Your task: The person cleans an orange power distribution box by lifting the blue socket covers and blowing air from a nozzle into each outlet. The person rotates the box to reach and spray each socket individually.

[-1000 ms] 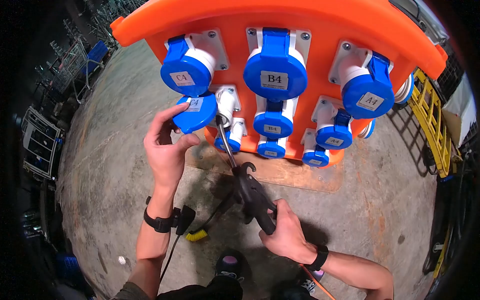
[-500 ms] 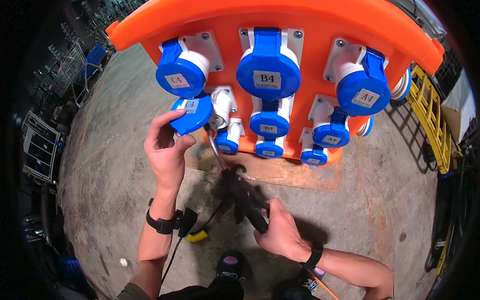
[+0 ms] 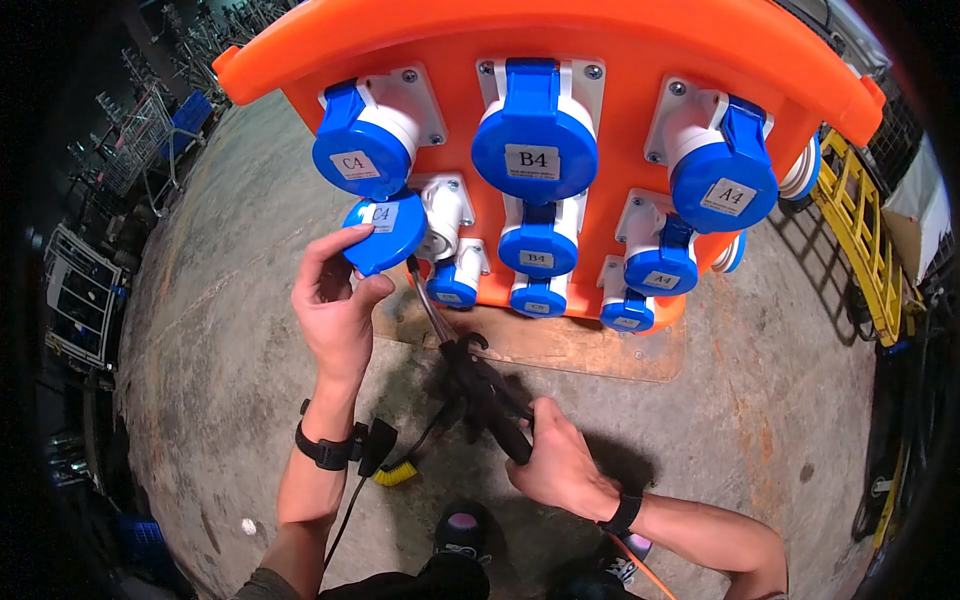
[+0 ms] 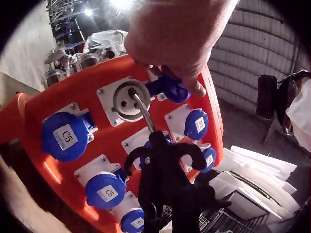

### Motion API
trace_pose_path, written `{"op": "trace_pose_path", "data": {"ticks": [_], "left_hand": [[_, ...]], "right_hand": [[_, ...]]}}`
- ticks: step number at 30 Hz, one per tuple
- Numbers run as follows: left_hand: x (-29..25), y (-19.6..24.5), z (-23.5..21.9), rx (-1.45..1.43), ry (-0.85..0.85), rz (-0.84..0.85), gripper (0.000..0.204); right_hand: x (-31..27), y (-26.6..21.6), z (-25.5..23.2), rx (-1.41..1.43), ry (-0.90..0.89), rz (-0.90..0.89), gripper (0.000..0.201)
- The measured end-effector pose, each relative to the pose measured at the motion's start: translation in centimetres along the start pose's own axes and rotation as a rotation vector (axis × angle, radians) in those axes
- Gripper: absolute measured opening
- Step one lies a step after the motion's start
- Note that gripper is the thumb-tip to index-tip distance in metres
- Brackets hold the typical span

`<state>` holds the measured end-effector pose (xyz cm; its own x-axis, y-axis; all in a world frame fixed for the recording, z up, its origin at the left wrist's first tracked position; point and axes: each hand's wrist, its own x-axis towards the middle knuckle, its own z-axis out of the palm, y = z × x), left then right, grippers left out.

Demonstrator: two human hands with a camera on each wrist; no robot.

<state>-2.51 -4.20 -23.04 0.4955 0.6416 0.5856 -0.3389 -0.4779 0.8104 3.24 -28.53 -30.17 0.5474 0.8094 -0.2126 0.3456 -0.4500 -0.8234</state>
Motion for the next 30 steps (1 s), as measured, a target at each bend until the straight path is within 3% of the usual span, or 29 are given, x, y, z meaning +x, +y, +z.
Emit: {"op": "trace_pose_path", "data": {"ticks": [4,6,13,22,30], "left_hand": [[-0.1,0.0,0.1,-0.012,0.003,-0.014,0.052],[-0.1,-0.1,0.1,0.003,0.007,0.003,0.052],[-0.1,0.1,0.1,0.011,0.012,0.002,0.053],[-0.4,-0.5,-0.2,0.046,-0.003,0.017,0.055],[-0.8,-0.6,0.1,0.002,0.027,-0.037,0.058]], "right_hand": [[-0.1,0.2,0.1,-0.001,0.004,0.001,0.043],[0.2,-0.7,-0.5,0.034,-0.1,0.102,0.05],[0.6,-0.7,-0.2,0.015,-0.061,0.032,0.048],[-0.8,1.5,-1.6,-0.026,0.01,0.072,0.046],[-1.2,0.8,-3.9,-0.048,0.023,0.099,0.051]]}}
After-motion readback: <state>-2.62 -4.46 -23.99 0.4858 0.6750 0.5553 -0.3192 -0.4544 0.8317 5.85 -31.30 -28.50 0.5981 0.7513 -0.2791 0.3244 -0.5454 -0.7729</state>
